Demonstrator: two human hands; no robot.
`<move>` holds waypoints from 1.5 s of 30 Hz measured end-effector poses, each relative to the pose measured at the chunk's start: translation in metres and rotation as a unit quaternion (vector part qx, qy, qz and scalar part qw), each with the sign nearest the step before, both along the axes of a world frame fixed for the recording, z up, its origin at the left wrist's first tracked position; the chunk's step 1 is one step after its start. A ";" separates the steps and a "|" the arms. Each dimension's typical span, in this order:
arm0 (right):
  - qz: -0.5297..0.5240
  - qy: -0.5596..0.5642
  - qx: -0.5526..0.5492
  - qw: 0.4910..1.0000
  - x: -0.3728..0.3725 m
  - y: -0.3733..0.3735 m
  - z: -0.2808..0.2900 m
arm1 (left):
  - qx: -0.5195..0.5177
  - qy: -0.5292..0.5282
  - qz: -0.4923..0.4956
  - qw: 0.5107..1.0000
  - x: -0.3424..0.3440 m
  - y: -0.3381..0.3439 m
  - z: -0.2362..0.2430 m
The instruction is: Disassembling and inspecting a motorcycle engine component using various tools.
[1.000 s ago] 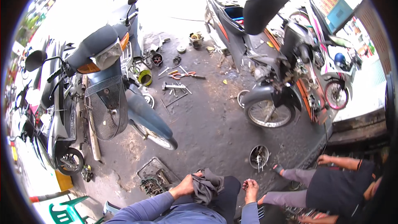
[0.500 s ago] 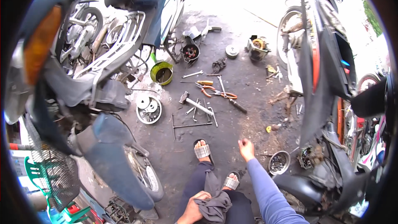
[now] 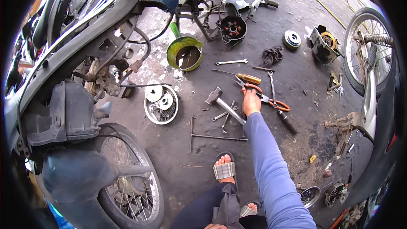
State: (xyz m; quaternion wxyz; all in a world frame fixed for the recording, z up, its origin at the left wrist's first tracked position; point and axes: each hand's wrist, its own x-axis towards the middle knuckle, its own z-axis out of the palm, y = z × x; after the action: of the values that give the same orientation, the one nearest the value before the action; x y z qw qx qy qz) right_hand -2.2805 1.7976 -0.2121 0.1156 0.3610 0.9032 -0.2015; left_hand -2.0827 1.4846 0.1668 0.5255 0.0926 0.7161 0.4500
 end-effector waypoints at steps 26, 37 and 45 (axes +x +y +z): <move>0.360 -0.189 -0.570 0.714 0.453 -0.474 0.611 | -0.133 -0.111 0.725 0.666 0.459 -0.437 0.360; 0.208 -0.195 -0.829 0.482 0.281 -0.800 0.692 | -0.065 0.134 0.887 0.437 0.448 -0.814 0.432; 0.216 -0.165 -0.746 0.608 0.198 -0.992 0.647 | -0.193 0.317 0.712 0.596 0.323 -1.013 0.485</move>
State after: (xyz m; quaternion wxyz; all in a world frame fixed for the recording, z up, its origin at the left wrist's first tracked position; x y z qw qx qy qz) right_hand -2.0825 0.8053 0.4349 0.5317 -0.0285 0.4582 -0.7117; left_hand -1.7593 0.4713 0.6518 -0.2162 -0.4135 0.7462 0.4748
